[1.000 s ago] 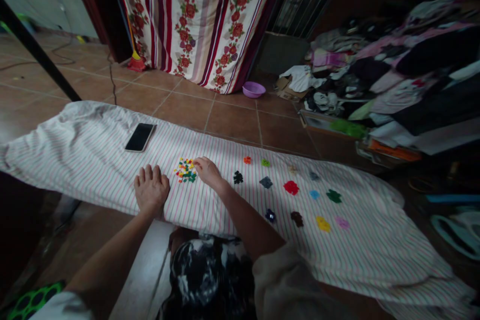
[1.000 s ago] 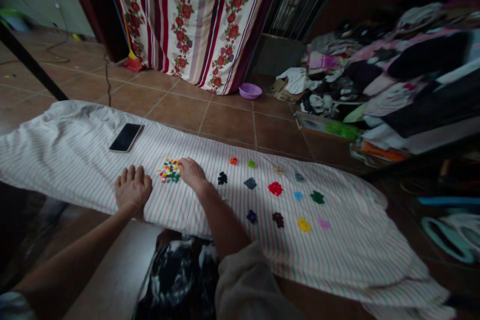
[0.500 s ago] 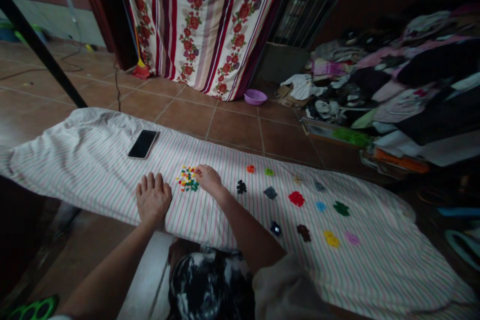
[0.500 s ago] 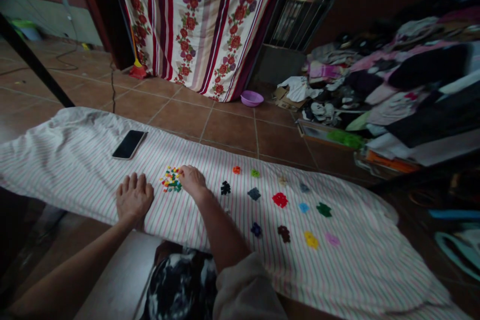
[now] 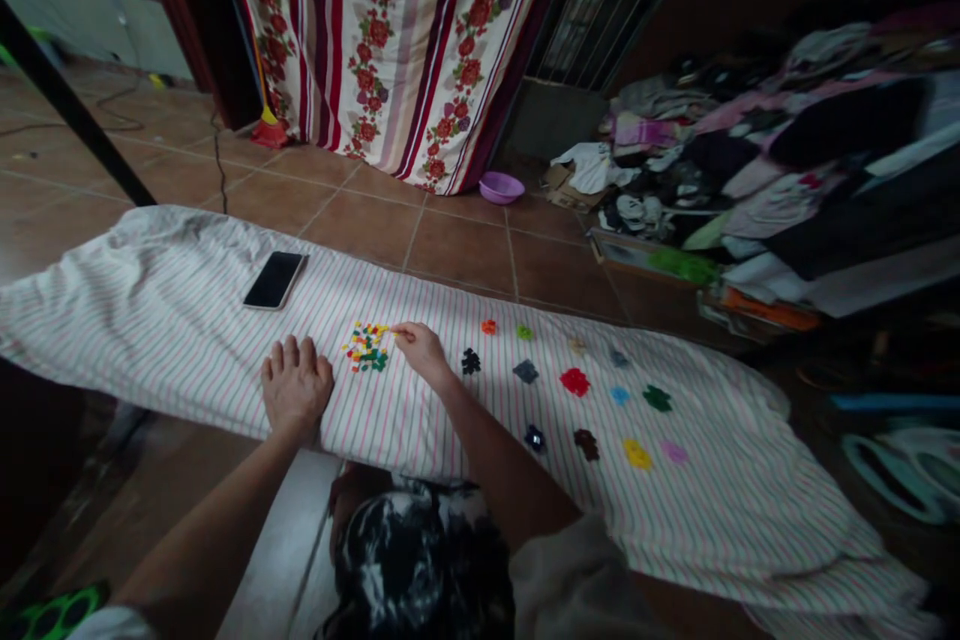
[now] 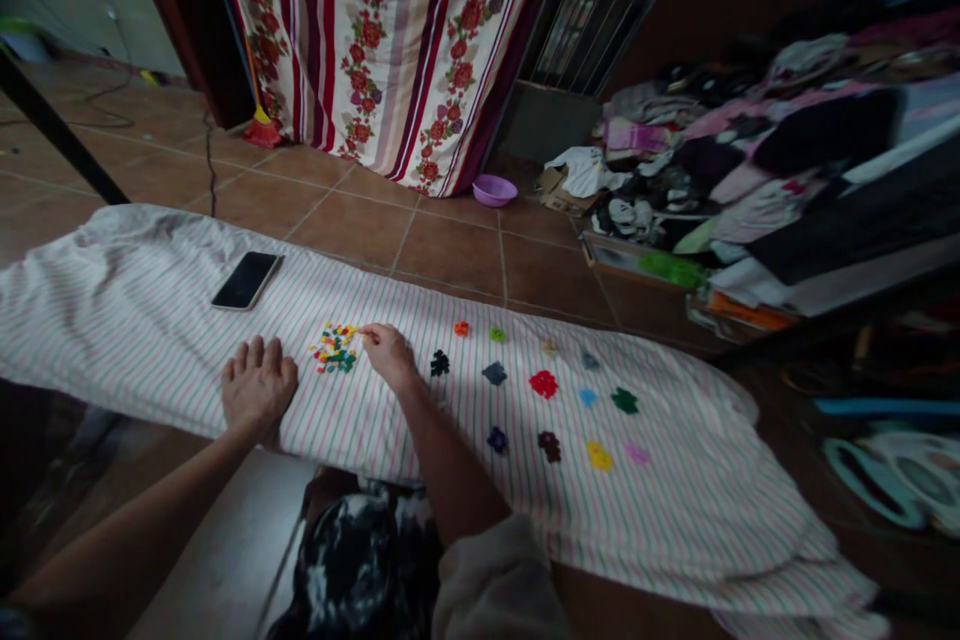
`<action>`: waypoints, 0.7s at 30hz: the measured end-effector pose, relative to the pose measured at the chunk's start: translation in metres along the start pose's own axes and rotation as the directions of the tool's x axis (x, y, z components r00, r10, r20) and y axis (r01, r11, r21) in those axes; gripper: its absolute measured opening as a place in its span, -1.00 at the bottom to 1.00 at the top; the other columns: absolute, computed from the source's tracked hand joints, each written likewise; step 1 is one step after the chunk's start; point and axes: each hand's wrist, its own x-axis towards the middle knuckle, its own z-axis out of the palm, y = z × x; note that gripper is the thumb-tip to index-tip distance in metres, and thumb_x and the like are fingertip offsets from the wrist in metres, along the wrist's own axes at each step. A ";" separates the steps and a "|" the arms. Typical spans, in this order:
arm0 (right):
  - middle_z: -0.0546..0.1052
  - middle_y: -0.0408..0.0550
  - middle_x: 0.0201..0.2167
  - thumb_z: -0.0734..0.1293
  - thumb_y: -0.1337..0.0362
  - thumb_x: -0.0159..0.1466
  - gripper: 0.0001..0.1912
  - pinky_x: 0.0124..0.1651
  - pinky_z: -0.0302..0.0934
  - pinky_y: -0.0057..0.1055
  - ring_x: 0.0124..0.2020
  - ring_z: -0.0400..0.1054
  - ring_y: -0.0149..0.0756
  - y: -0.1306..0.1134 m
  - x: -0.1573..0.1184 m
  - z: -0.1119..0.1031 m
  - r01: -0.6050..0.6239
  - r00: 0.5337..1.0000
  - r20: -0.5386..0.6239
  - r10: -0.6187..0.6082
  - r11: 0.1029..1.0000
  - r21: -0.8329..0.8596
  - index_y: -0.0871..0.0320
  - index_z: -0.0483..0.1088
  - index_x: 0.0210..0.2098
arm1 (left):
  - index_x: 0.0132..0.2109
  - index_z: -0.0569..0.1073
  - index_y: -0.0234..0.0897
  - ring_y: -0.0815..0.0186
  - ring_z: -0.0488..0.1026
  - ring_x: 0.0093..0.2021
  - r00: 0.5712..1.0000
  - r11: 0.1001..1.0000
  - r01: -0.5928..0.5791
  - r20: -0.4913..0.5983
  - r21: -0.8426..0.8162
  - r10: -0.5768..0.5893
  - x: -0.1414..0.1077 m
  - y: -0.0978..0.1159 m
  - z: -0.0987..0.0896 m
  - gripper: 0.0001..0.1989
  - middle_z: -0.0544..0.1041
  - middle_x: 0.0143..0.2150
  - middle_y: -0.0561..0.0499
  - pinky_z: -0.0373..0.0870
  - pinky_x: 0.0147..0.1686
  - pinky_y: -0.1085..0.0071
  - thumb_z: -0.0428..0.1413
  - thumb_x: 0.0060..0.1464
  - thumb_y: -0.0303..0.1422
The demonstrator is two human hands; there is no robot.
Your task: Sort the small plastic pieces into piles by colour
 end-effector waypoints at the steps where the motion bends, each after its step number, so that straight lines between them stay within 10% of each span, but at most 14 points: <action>1: 0.55 -0.11 -0.25 0.26 0.38 0.19 -0.74 -0.14 0.32 -0.41 -0.27 0.44 -0.35 0.000 -0.001 0.000 0.001 1.000 -0.006 -0.001 1.000 0.011 0.07 0.54 -0.22 | 0.25 0.29 -0.36 -0.03 0.10 0.34 1.000 1.000 0.002 0.004 0.001 -0.002 0.000 0.000 -0.001 -0.45 0.27 0.31 -0.27 0.03 0.25 0.06 -0.25 0.22 -0.24; 9: 0.53 -0.10 -0.27 0.29 0.36 0.16 -0.84 -0.15 0.34 -0.42 -0.31 0.44 -0.38 0.004 -0.017 -0.019 0.015 0.996 -0.089 -0.006 0.995 0.102 0.11 0.47 -0.27 | 0.22 0.31 -0.33 0.01 0.10 0.33 1.000 1.000 -0.002 0.000 0.012 0.002 -0.003 0.002 -0.007 -0.46 0.29 0.29 -0.24 0.04 0.25 0.09 -0.26 0.21 -0.24; 21: 0.55 -0.08 -0.38 0.25 0.21 0.12 -0.82 -0.25 0.36 -0.41 -0.35 0.46 -0.31 0.037 -0.086 -0.109 -0.036 0.932 -0.349 0.099 0.983 0.182 0.11 0.43 -0.33 | 0.14 0.34 -0.40 -0.09 0.17 0.28 0.999 0.997 -0.040 0.030 -0.066 0.042 -0.007 0.008 -0.028 -0.52 0.32 0.22 -0.37 0.14 0.15 0.00 -0.22 0.21 -0.29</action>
